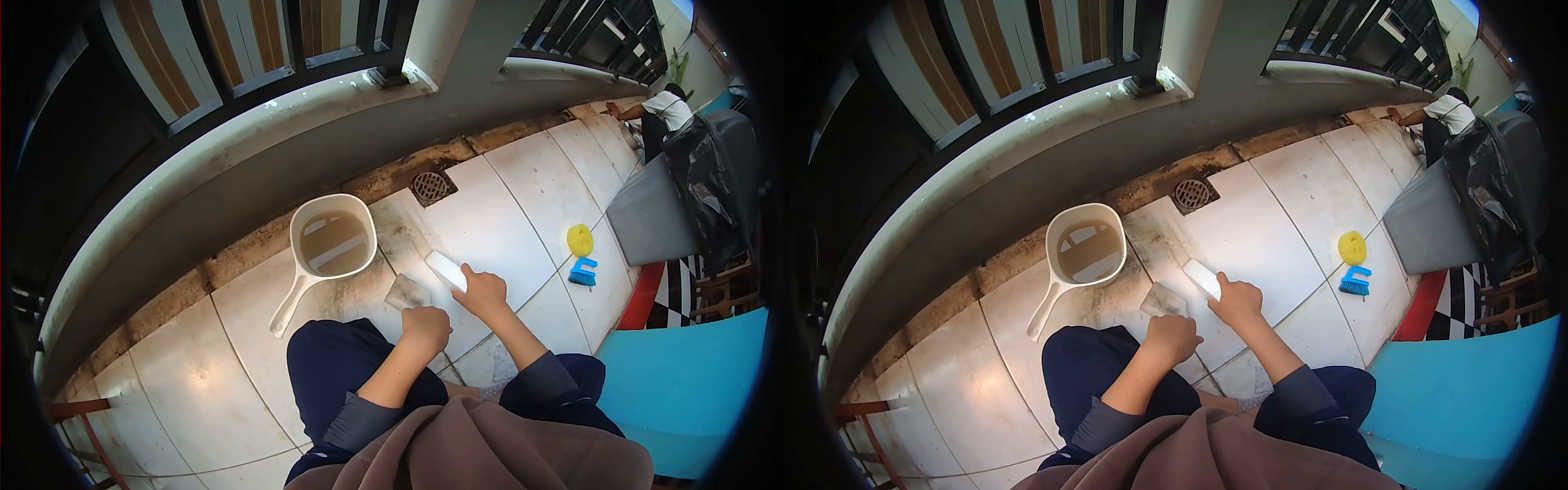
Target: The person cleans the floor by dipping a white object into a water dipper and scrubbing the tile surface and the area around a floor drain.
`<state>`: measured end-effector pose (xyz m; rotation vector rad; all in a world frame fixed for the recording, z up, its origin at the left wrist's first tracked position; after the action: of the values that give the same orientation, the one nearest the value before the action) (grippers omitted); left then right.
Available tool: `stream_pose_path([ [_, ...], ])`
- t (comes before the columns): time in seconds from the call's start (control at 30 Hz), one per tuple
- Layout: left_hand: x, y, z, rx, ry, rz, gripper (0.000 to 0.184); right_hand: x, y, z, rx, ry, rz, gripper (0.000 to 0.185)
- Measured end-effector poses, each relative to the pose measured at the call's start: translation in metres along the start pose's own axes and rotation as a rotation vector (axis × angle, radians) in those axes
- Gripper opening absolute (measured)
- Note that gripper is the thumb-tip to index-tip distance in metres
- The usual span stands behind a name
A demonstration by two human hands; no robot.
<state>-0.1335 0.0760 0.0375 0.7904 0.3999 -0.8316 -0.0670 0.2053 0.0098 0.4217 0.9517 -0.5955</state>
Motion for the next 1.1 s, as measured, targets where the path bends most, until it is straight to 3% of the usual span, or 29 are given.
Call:
stream_pose_path([
  [0.17,0.002,0.006,-0.001,0.003,-0.040,-0.014,0.032,0.011,0.004,0.012,0.024,0.033,-0.024,0.048],
  [0.53,0.002,-0.004,-0.006,-0.007,-0.048,0.004,0.034,-0.071,-0.077,-0.131,0.040,0.052,-0.048,0.055],
  [0.9,0.004,0.003,-0.003,0.021,-0.020,-0.012,0.033,0.011,-0.010,0.016,0.010,-0.015,-0.044,0.049],
  [1.1,0.006,0.004,-0.007,0.048,-0.016,-0.002,0.032,-0.008,-0.033,-0.027,0.015,0.073,-0.036,0.045],
])
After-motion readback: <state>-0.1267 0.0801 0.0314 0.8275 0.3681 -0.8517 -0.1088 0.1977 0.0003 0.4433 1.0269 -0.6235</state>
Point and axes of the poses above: each hand's wrist, its own z-axis away from the middle knuckle, its own x-axis out of the palm, y = z × x, the point moved 3 cm from there along -z, towards the middle knuckle, and after that the axes turned 12 degrees about -y, right-handed, at the moved point
